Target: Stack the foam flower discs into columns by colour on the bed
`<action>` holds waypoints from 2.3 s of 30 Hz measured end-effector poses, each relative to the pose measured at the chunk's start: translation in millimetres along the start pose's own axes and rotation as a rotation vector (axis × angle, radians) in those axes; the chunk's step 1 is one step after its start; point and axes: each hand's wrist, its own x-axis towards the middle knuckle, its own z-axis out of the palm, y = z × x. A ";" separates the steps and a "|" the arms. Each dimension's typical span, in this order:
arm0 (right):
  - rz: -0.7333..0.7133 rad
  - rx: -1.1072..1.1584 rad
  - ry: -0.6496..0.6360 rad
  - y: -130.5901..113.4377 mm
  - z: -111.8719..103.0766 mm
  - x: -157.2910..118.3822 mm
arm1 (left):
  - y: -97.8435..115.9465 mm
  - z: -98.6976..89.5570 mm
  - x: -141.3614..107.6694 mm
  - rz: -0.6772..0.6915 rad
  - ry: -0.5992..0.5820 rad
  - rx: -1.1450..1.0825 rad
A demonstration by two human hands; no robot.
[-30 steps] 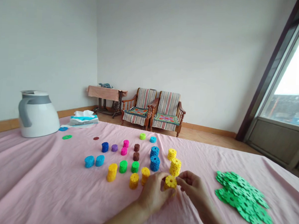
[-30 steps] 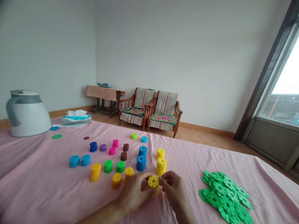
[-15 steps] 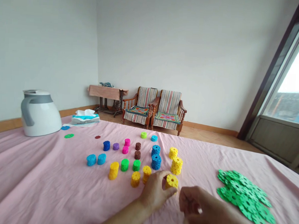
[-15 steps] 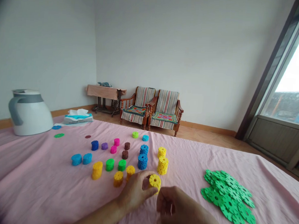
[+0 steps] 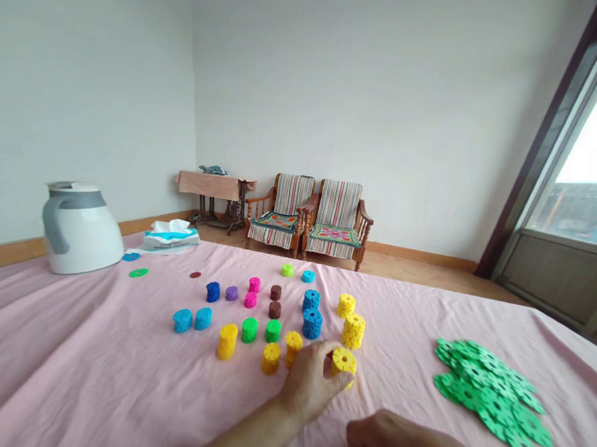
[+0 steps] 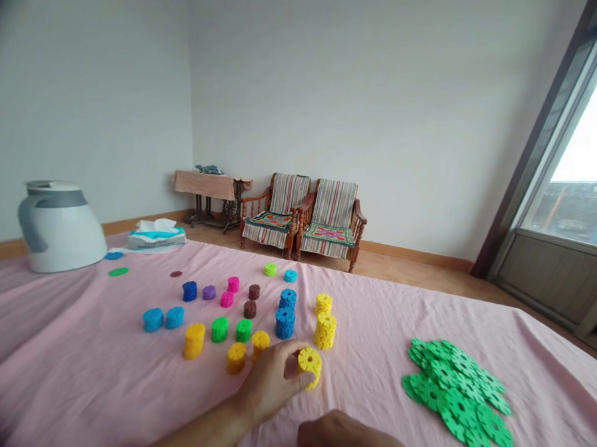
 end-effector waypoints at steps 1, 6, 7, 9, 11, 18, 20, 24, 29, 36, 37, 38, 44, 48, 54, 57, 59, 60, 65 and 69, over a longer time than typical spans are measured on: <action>-0.002 0.058 0.028 3.7 -1.4 0.9 | -0.3 -0.2 0.1 0.001 0.002 -0.004; -0.176 0.693 0.412 25.6 -9.5 26.9 | 0.7 -2.1 -0.8 0.018 -0.047 -0.015; -0.174 0.781 0.537 30.1 -9.7 35.1 | 1.4 -2.3 -1.0 0.016 -0.059 -0.017; -0.138 0.904 0.730 38.0 -8.0 50.9 | 3.3 -2.5 -1.1 0.000 -0.064 -0.017; -0.123 0.995 0.830 42.7 -4.4 63.2 | 5.3 -2.7 -1.2 -0.027 -0.052 -0.003; -0.107 1.001 0.850 34.1 1.7 79.0 | 7.6 -4.1 -2.4 -0.013 -0.064 0.019; -0.127 0.958 0.852 31.7 1.1 79.7 | 7.4 -4.4 -2.4 -0.009 -0.065 0.037; -0.110 0.893 0.854 31.7 -0.1 79.5 | 8.3 -5.0 -2.2 0.002 -0.066 0.035; -0.079 0.849 0.822 37.5 -0.2 80.7 | 8.9 -5.0 -2.5 -0.004 -0.091 -0.009; -0.038 0.791 0.894 42.8 2.4 83.0 | 6.9 -2.6 -2.2 -0.033 -0.057 -0.036; -0.031 0.777 0.912 43.2 2.4 82.1 | 6.7 -2.4 -2.2 -0.041 -0.057 -0.038; -0.023 0.762 0.921 44.1 2.2 81.1 | 6.6 -2.3 -2.2 -0.047 -0.055 -0.036; 0.026 0.611 0.882 58.2 2.9 76.1 | 6.4 -3.6 -3.6 -0.050 -0.011 0.009; 0.029 0.402 0.808 62.4 7.4 70.3 | 1.9 -4.4 -7.3 -0.057 0.029 0.049; -0.011 0.400 0.700 49.8 19.5 66.2 | -5.8 -2.5 -11.6 -0.065 0.038 0.143; -0.025 0.391 0.702 47.6 23.5 68.9 | -5.5 -2.1 -11.4 -0.059 0.020 0.162; -0.037 0.382 0.707 49.0 25.3 71.5 | -4.9 -2.2 -11.3 -0.061 0.020 0.173; -0.042 0.380 0.715 49.9 26.1 72.7 | -4.7 -2.2 -11.4 -0.060 0.019 0.173; -0.035 0.373 0.763 47.4 29.3 75.2 | -4.6 -2.1 -11.7 -0.045 0.017 0.168; -0.031 0.372 0.771 40.7 28.9 73.4 | -4.2 -1.8 -11.4 -0.056 0.015 0.175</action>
